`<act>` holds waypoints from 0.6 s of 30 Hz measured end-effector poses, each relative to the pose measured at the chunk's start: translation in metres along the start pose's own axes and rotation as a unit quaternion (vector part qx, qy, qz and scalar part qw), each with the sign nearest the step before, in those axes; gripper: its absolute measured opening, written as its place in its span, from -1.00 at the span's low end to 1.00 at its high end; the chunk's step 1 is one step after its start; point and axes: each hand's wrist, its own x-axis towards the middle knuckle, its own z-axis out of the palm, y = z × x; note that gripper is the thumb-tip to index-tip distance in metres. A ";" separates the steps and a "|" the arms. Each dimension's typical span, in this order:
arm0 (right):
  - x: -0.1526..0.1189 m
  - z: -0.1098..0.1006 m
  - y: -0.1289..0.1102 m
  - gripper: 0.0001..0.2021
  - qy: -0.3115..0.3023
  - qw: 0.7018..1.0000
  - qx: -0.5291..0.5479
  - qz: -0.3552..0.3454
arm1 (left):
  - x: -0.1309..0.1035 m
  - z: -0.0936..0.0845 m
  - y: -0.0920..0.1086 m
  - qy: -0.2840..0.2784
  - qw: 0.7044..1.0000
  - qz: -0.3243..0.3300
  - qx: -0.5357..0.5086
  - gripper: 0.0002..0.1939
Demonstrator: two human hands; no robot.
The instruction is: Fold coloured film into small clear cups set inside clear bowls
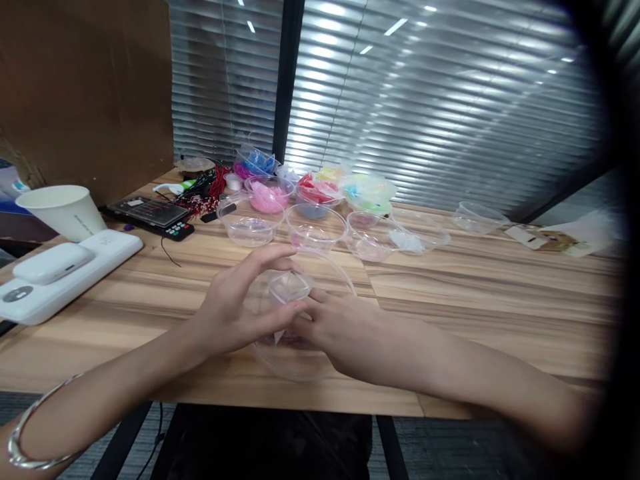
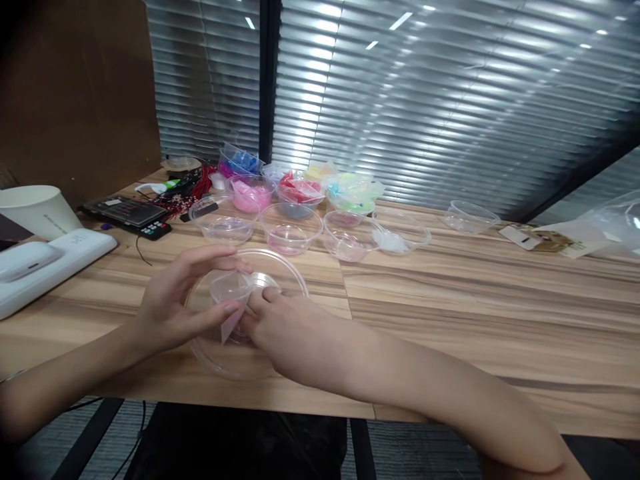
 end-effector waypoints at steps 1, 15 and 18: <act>0.000 0.000 0.001 -0.63 -0.004 1.000 0.007 -0.009 | 0.000 -0.001 0.001 0.002 1.000 0.006 0.009 -0.35; 0.004 0.009 0.011 -0.88 0.076 0.996 -0.052 -0.010 | 0.003 0.000 0.004 0.012 0.998 0.020 0.065 -0.38; 0.005 0.002 0.010 -0.79 0.015 1.000 -0.004 -0.003 | 0.003 -0.001 0.006 0.009 0.997 0.018 0.075 -0.39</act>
